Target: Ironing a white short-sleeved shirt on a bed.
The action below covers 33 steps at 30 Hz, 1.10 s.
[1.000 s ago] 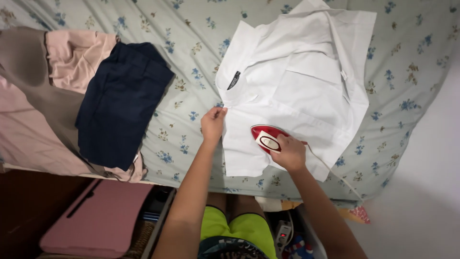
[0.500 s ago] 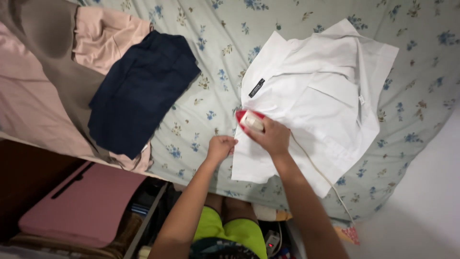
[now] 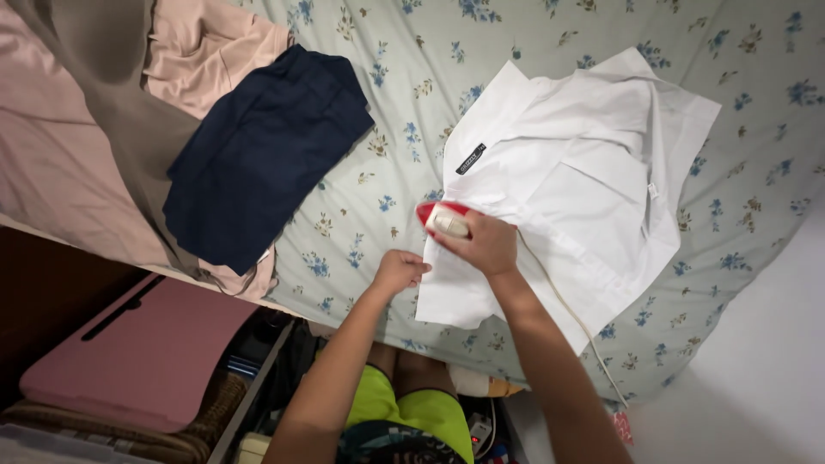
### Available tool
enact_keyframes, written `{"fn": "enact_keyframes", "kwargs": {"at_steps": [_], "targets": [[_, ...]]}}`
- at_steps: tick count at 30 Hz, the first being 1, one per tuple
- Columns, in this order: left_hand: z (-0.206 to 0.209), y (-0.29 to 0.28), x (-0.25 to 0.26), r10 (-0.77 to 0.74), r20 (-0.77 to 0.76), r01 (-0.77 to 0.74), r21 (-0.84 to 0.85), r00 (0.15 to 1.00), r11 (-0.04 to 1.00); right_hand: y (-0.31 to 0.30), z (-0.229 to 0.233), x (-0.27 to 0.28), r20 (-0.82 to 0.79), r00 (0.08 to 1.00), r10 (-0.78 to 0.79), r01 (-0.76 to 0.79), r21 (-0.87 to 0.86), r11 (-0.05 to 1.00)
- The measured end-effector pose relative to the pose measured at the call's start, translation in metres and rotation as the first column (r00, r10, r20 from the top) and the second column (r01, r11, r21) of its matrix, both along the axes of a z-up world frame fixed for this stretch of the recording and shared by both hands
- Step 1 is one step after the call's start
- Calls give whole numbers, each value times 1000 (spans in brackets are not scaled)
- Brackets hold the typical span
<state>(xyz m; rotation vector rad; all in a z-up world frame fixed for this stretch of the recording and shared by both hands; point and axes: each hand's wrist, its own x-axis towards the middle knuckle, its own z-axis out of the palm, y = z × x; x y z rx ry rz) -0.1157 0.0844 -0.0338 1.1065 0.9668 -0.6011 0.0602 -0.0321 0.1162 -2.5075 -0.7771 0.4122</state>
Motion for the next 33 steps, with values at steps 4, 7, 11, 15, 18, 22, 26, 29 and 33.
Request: {"fn": "enact_keyframes", "kwargs": {"at_steps": [4,7,11,15,18,22,26,29,33], "targets": [[-2,3,-1,20,-9,-20,-29,1000,999,-19,-21,-10,111,993,-40,39,6,999],[4,9,6,10,-22,-11,-36,1000,999,-38,-11,-3,13,973,229,-227,-79,971],[-8,1,0,-10,7,11,-55,1000,998,-45,-18,-11,154,970,188,-180,-65,982],[0,6,1,-11,-2,11,-31,1000,999,-39,-15,-2,37,916,399,-401,37,916],[15,7,5,-9,8,9,-20,1000,1000,-37,-23,4,197,908,369,-379,11,925],[-3,4,-3,-4,12,5,-36,1000,999,-28,-26,-7,192,969,157,-155,-25,988],[-1,2,-5,26,29,-25,-52,999,998,-33,-39,-8,269,913,305,-333,61,941],[-2,1,0,44,37,-42,-51,998,998,-28,-36,-7,296,912,282,-317,74,946],[7,5,-1,32,11,-32,-73,999,997,-30,-41,-4,214,940,265,-299,148,943]]}}
